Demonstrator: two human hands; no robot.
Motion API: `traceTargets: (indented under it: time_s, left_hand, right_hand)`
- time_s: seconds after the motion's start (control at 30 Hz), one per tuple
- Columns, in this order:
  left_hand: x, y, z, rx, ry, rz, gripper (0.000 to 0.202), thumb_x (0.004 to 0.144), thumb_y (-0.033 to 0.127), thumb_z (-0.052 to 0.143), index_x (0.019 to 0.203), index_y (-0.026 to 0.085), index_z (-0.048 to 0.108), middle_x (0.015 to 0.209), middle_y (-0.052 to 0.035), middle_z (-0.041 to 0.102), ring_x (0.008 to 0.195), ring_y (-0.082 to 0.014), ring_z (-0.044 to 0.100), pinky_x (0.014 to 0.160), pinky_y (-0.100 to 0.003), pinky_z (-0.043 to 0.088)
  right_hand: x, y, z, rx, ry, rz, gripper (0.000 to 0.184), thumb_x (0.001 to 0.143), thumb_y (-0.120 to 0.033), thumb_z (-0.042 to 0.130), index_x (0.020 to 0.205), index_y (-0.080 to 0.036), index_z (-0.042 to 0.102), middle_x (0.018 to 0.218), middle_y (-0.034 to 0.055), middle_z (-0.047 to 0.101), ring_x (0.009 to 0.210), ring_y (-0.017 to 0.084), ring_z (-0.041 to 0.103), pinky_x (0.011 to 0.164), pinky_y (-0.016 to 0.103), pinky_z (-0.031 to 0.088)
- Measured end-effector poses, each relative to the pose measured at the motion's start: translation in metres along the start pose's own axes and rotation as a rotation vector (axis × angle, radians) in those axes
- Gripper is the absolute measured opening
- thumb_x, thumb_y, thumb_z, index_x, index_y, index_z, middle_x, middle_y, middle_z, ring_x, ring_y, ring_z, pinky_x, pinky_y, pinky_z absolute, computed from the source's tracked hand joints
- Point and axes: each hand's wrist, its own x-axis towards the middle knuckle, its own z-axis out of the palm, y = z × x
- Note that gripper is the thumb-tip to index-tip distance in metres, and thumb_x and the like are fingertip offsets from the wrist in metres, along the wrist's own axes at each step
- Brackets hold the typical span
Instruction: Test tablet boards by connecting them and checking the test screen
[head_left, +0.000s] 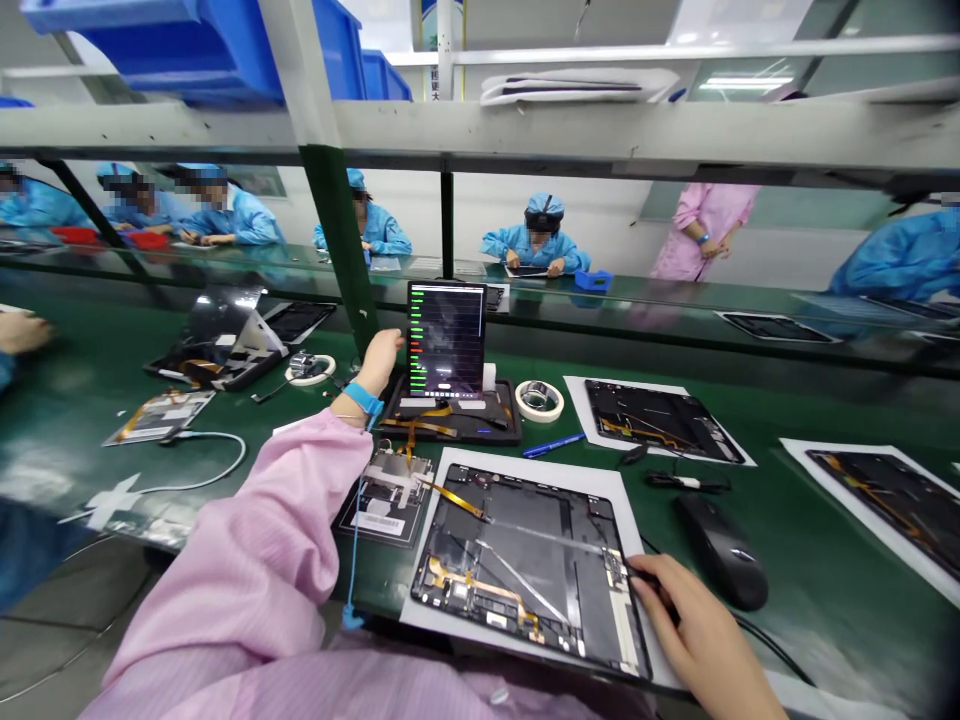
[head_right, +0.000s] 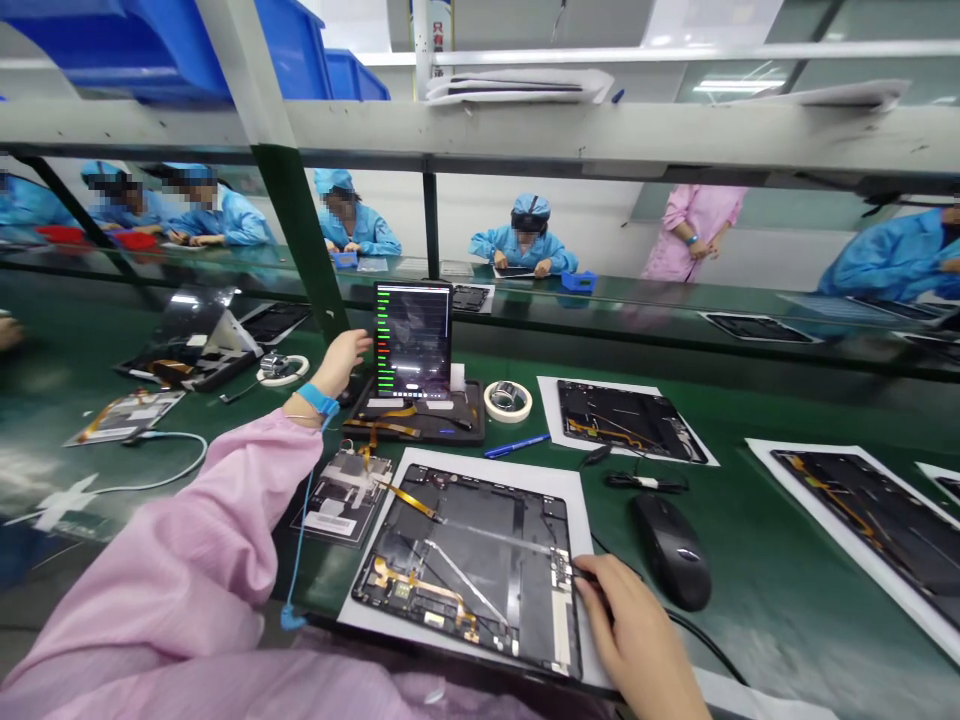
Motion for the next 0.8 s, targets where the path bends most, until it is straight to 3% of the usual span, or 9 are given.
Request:
traceTargets:
  time_s: [0.07,0.13,0.27,0.37,0.43,0.5,0.6,0.7,0.8]
  left_hand:
    - [0.004,-0.009,-0.006,-0.044,-0.105,-0.03,0.039,0.082,0.034,0.041,0.099,0.007,0.065,0.096,-0.0191,0.069,0.092,-0.0323,0.066,0.085,-0.05,0.05]
    - [0.002,-0.017,-0.005,-0.087,-0.183,-0.014,0.028,0.073,0.036,0.056,0.083,0.012,0.067,0.083,-0.0133,0.071,0.082,-0.0298,0.067,0.08,-0.045,0.053]
    - [-0.001,-0.027,0.005,-0.139,-0.224,0.089,0.032,0.056,0.035,0.077,0.077,0.015,0.064,0.078,-0.008,0.07,0.082,-0.0265,0.066,0.08,-0.039,0.053]
    - [0.002,-0.028,0.01,-0.116,-0.192,0.143,0.033,0.061,0.039,0.076,0.078,0.014,0.063,0.078,-0.0086,0.069,0.08,-0.0265,0.066,0.079,-0.041,0.053]
    - [0.002,-0.024,0.009,-0.069,-0.125,0.181,0.03,0.071,0.037,0.067,0.087,0.013,0.064,0.087,-0.0115,0.069,0.087,-0.0284,0.065,0.084,-0.044,0.051]
    - [-0.002,-0.017,0.007,-0.016,-0.017,0.229,0.032,0.078,0.031,0.059,0.104,0.012,0.063,0.106,-0.0153,0.065,0.105,-0.0307,0.059,0.097,-0.048,0.043]
    - [-0.019,-0.005,0.005,0.183,0.101,0.435,0.046,0.081,0.022,0.053,0.127,0.015,0.054,0.136,-0.0153,0.049,0.131,-0.03,0.036,0.113,-0.047,0.021]
    - [-0.036,0.001,0.009,0.565,0.109,0.729,0.049,0.085,0.019,0.048,0.134,0.018,0.051,0.149,-0.0135,0.034,0.139,-0.0299,0.022,0.113,-0.049,0.017]
    - [-0.044,-0.001,0.016,0.763,0.089,0.851,0.048,0.086,0.02,0.047,0.133,0.019,0.052,0.155,-0.0123,0.021,0.142,-0.0298,0.015,0.111,-0.052,0.018]
  right_hand:
    - [0.0,0.002,0.001,-0.014,0.021,-0.026,0.021,0.092,-0.035,0.046,0.104,-0.022,0.058,0.097,0.0056,0.067,0.088,0.018,0.066,0.076,0.029,0.055]
    - [0.001,0.003,0.001,-0.022,0.029,-0.038,0.021,0.092,-0.035,0.047,0.104,-0.023,0.058,0.098,0.0052,0.067,0.088,0.019,0.067,0.077,0.029,0.055]
    - [0.002,0.004,0.001,-0.016,0.01,-0.024,0.022,0.091,-0.036,0.047,0.102,-0.022,0.06,0.097,0.0055,0.068,0.087,0.019,0.067,0.076,0.029,0.055]
    - [0.002,0.003,0.0,-0.011,-0.002,-0.014,0.022,0.092,-0.036,0.046,0.103,-0.022,0.059,0.097,0.0054,0.067,0.087,0.018,0.067,0.075,0.028,0.055]
    - [0.001,0.003,0.0,-0.014,-0.008,-0.011,0.022,0.092,-0.036,0.046,0.103,-0.022,0.059,0.097,0.0054,0.067,0.087,0.018,0.067,0.075,0.028,0.055]
    - [0.001,0.003,0.0,-0.018,-0.008,-0.014,0.022,0.092,-0.036,0.046,0.103,-0.022,0.059,0.097,0.0054,0.067,0.088,0.018,0.067,0.076,0.029,0.055]
    - [0.001,0.002,0.0,-0.018,0.01,-0.012,0.022,0.092,-0.037,0.045,0.103,-0.023,0.059,0.097,0.0056,0.068,0.088,0.019,0.067,0.076,0.03,0.055]
    - [0.001,0.001,0.0,-0.01,0.034,-0.013,0.022,0.092,-0.037,0.046,0.102,-0.023,0.059,0.096,0.0055,0.068,0.086,0.019,0.067,0.074,0.029,0.056]
    - [0.001,0.0,0.0,-0.001,0.026,-0.016,0.02,0.092,-0.035,0.046,0.102,-0.023,0.059,0.095,0.0051,0.067,0.086,0.018,0.066,0.075,0.029,0.055]
